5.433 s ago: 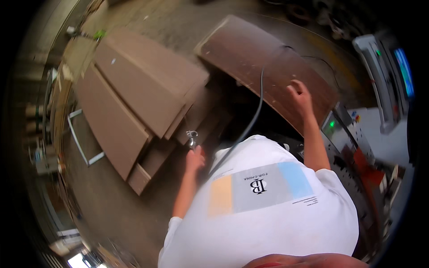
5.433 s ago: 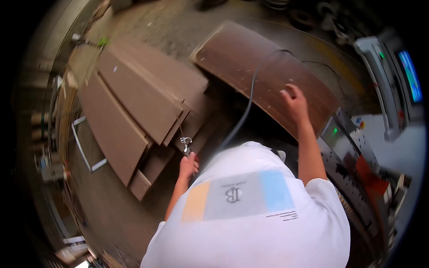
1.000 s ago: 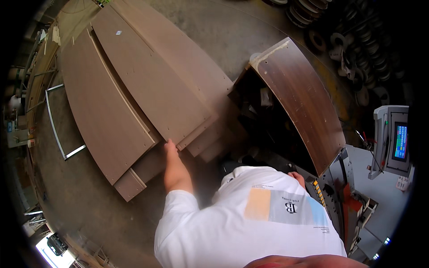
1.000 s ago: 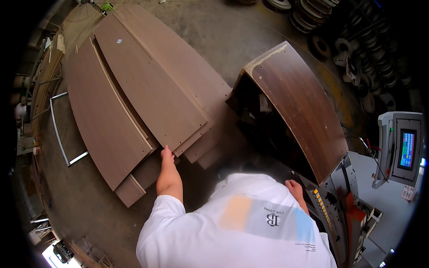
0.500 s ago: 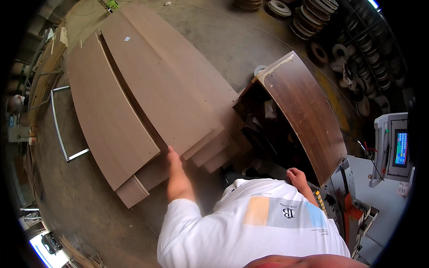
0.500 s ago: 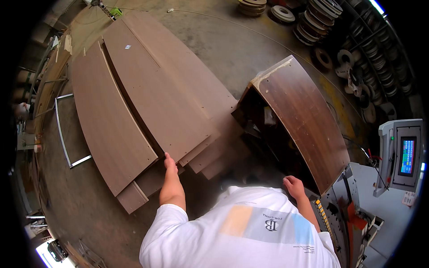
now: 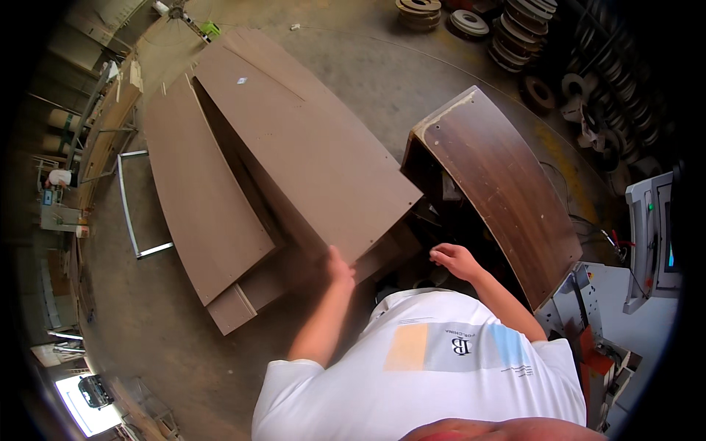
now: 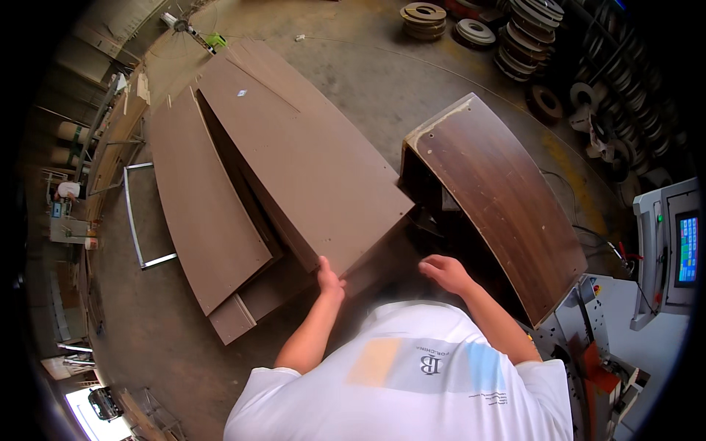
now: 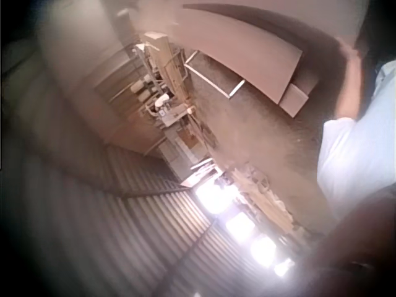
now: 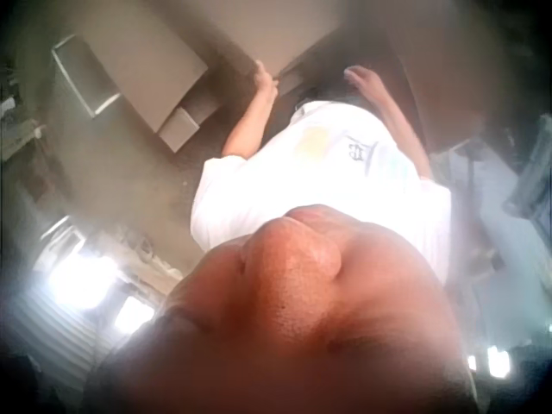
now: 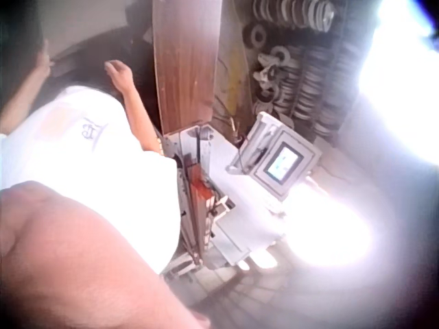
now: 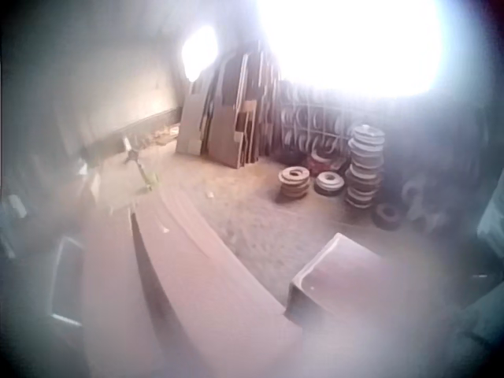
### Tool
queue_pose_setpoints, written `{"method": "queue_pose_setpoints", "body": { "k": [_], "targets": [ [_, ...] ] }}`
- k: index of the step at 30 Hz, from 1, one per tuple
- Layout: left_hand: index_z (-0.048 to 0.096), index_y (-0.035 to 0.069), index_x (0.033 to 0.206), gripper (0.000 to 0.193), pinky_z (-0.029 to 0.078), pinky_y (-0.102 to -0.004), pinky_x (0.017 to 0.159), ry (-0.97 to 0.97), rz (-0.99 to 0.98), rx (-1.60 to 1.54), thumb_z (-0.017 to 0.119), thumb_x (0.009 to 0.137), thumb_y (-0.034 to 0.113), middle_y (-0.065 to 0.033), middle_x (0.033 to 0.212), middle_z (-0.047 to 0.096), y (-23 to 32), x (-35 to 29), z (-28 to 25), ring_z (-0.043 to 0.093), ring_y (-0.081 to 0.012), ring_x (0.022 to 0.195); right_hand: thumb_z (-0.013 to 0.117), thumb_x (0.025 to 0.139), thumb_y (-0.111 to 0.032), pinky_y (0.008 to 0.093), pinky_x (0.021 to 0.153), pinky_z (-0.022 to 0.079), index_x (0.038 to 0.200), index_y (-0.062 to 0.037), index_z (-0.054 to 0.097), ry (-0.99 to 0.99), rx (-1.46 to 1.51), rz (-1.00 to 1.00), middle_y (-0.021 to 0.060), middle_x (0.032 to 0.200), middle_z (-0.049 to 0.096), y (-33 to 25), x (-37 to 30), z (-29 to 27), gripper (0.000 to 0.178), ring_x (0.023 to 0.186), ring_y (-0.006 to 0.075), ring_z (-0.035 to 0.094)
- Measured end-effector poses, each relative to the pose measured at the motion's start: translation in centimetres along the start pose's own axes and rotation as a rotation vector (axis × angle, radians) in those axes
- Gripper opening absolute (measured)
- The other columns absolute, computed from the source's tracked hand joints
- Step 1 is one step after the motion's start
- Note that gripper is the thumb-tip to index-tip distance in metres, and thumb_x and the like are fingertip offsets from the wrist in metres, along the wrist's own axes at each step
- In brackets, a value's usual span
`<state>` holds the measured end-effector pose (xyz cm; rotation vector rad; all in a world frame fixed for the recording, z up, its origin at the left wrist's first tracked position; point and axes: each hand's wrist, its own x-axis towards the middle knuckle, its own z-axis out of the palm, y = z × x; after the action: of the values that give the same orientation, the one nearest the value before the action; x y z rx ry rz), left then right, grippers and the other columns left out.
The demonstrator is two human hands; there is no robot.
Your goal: The person repeatedly picks up large rectangular wood panels from a stack, places them onto a machine table, and then removes them to place them back on the stack. The person handles the panels one at a time in a repetitive cycle.
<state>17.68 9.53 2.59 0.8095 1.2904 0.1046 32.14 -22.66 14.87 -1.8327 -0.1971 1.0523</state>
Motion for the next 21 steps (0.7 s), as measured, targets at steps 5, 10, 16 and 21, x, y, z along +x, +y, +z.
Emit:
{"method": "queue_pose_setpoints", "body": {
  "k": [5, 10, 16, 21],
  "targets": [
    [0.053, 0.012, 0.122, 0.043, 0.034, -0.0261, 0.043, -0.214, -0.010, -0.034, 0.040, 0.104, 0.049, -0.0059, 0.102, 0.065, 0.1, -12.6, 8.2, 0.063, -0.0196, 0.066, 0.063, 0.096, -0.037, 0.0282, 0.084, 0.049, 0.121, -0.0072, 0.063, -0.088, 0.414, 0.057, 0.0035, 0.108, 0.067, -2.0, 1.5, 0.7, 0.039, 0.097, 0.0146, 0.062],
    [0.055, 0.011, 0.118, 0.043, 0.039, -0.0254, 0.050, -0.441, -0.068, 0.049, 0.037, 0.105, 0.047, -0.0052, 0.099, 0.066, -3.7, -19.7, 15.6, 0.065, -0.0182, 0.075, 0.069, 0.092, -0.030, 0.0360, 0.080, 0.053, 0.115, 0.0003, 0.062, 0.171, 0.821, 0.068, 0.0123, 0.106, 0.068, -2.0, -1.3, -2.2, 0.039, 0.093, 0.0211, 0.065],
    [0.052, 0.003, 0.127, 0.039, 0.052, -0.0276, 0.073, -0.892, -0.033, 0.554, 0.049, 0.103, 0.034, -0.0145, 0.115, 0.067, -7.0, -23.9, 22.7, 0.066, -0.0191, 0.098, 0.071, 0.090, -0.027, 0.0341, 0.078, 0.053, 0.105, 0.0020, 0.065, 0.647, 0.823, -0.039, 0.0126, 0.097, 0.070, 2.6, -4.3, -13.5, 0.033, 0.086, 0.0201, 0.066],
    [0.054, 0.004, 0.127, 0.038, 0.052, -0.0300, 0.079, -0.883, 0.039, 0.632, 0.051, 0.102, 0.031, -0.0139, 0.115, 0.067, -6.7, -22.5, 24.2, 0.066, -0.0198, 0.098, 0.069, 0.093, -0.030, 0.0298, 0.077, 0.051, 0.107, 0.0044, 0.067, 0.907, 0.822, -0.121, 0.0096, 0.096, 0.070, 10.2, -7.8, -25.3, 0.037, 0.083, 0.0157, 0.064]
  ]
}}
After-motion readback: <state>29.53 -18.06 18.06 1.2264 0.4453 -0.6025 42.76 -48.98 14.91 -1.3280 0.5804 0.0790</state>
